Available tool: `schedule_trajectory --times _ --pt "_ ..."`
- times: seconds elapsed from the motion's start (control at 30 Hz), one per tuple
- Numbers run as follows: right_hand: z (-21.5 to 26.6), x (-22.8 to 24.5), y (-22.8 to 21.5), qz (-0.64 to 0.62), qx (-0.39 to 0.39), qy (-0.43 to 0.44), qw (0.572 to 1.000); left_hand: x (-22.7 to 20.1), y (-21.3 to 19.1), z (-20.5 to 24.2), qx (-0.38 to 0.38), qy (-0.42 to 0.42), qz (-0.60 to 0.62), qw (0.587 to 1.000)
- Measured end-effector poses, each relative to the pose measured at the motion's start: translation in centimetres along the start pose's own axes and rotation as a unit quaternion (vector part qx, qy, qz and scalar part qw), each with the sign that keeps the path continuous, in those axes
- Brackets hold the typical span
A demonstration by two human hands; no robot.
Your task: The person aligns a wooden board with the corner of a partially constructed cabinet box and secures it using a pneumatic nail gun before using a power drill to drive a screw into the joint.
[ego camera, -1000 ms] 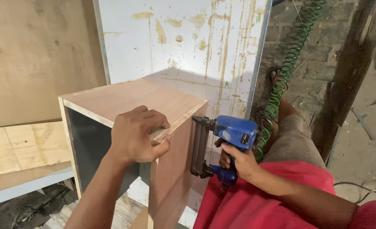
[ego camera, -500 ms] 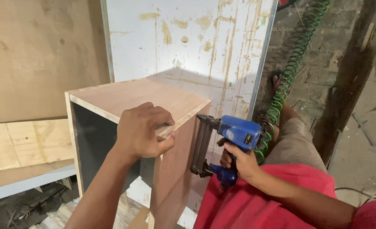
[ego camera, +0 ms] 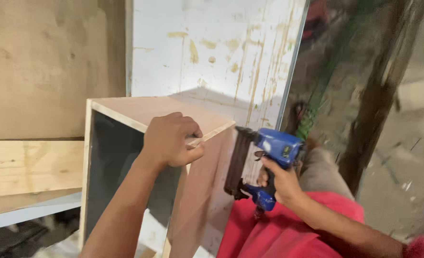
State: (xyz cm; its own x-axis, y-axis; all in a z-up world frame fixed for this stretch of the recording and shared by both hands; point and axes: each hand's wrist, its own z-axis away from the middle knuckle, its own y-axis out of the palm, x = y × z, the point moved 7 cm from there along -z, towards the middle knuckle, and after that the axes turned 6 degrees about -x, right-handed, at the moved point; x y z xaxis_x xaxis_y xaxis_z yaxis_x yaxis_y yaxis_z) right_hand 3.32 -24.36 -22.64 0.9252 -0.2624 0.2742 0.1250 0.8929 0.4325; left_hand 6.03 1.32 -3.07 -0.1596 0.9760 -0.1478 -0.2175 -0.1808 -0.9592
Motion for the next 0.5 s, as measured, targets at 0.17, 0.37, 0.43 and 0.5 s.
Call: schedule_trajectory --times 0.17,0.37,0.43,0.5 --pt "0.3 9.0 0.3 0.107 -0.061 -0.142 0.982 0.5 1.0 -1.1 0.047 -0.036 -0.01 0.998" --pt "1.8 19.3 5.4 0.342 0.027 -0.287 0.895 -0.2 0.0 -1.4 0.079 -0.084 0.038 0.993" --pt "1.6 20.6 8.9 0.481 0.151 -0.342 0.793 -0.4 0.3 -1.4 0.098 -0.083 0.048 0.991" --pt "4.1 21.9 16.3 0.599 0.2 -0.349 0.692 -0.6 -0.7 -1.4 0.077 -0.097 0.061 0.99"
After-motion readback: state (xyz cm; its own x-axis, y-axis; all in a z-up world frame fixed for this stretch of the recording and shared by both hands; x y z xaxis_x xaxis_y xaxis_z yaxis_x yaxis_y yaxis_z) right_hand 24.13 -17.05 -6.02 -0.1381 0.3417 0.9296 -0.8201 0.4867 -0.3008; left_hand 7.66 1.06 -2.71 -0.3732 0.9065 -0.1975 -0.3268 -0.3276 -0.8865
